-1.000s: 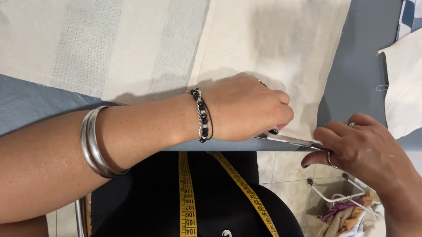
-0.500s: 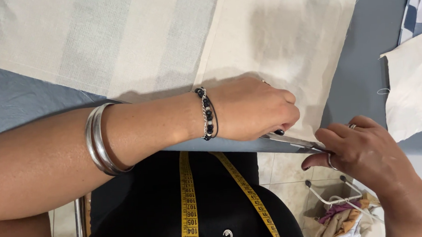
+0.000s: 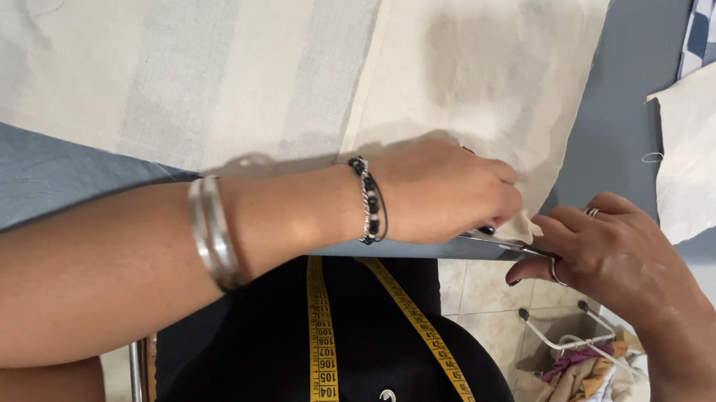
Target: Cutting a piece of white fabric with scissors on a grey work surface
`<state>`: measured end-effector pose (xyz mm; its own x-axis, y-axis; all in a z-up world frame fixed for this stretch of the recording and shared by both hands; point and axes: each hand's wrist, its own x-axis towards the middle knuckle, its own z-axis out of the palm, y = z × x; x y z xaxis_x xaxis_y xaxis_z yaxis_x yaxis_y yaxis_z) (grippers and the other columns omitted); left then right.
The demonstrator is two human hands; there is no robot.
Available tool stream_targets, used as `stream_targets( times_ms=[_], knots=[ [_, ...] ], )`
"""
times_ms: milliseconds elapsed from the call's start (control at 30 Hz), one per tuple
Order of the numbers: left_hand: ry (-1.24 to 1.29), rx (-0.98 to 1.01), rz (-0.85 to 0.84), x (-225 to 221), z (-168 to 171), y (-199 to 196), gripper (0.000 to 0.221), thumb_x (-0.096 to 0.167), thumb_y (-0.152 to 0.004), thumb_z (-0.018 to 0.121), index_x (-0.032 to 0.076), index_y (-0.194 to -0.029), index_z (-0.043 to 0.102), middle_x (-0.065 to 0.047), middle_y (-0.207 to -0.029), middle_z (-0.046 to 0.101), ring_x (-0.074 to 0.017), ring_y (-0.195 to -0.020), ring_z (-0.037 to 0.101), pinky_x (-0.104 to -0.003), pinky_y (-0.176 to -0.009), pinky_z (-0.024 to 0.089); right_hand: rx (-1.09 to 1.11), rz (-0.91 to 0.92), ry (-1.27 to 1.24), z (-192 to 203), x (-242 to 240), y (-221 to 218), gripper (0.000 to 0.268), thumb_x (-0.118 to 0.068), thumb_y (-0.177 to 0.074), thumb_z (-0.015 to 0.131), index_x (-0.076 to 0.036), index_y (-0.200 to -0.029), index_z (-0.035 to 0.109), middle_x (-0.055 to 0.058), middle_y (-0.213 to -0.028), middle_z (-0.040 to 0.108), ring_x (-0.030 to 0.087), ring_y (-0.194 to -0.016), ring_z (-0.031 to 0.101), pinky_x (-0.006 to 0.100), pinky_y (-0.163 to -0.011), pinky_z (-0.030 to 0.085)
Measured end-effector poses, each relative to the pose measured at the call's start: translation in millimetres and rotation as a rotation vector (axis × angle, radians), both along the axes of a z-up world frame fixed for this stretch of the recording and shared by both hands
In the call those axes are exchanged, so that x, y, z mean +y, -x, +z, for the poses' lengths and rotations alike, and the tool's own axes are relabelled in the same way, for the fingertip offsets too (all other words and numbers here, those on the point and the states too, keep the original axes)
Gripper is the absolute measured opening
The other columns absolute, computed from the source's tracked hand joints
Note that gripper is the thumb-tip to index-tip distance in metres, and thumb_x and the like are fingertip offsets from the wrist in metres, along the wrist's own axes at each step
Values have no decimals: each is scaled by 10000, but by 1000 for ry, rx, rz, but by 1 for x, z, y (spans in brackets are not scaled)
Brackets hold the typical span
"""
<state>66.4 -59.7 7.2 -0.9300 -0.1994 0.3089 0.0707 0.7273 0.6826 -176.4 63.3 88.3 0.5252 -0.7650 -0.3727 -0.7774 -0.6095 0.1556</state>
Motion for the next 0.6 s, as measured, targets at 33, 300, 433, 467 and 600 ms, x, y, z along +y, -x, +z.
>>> stream_targets(
  times_ms=[33,300,433,467,600],
  knots=[
    [1,-3,4,5,1,5,224,-31,-863,605,180,-786,602,21,-788,548,-264,-543,568,-446,-485,426,-3,4,1,0,2,1,462,-622,-847,717,-173,-903,623,-42,-742,661,264,-487,490,367,-641,384],
    [-87,-327,-17,-7,66,-25,270,317,-1072,597,101,-924,664,13,-768,626,-80,-670,639,-216,-670,653,-86,-6,-6,-4,14,25,453,-605,-802,745,-205,-590,725,-2,-532,417,252,-451,345,392,-569,356],
    [57,-432,-29,2,58,-47,449,541,-941,683,106,-842,631,13,-777,634,-121,-764,690,-298,-875,639,-156,-53,-123,2,13,28,399,-574,-769,766,-204,-622,745,-29,-567,446,264,-486,334,401,-559,383],
    [28,-300,33,8,42,-49,292,345,-915,741,121,-772,620,29,-766,642,-125,-736,686,-334,-822,605,-135,-80,-153,1,14,30,366,-581,-761,762,-241,-625,746,-39,-568,430,252,-493,343,395,-557,390],
    [205,-292,111,18,34,-52,345,-119,-774,636,150,-565,579,16,-592,490,-185,-524,544,-373,-510,495,-87,-150,-189,-2,15,38,539,-647,-721,773,-184,-585,532,-41,-539,416,208,-504,368,365,-589,417]
  ],
)
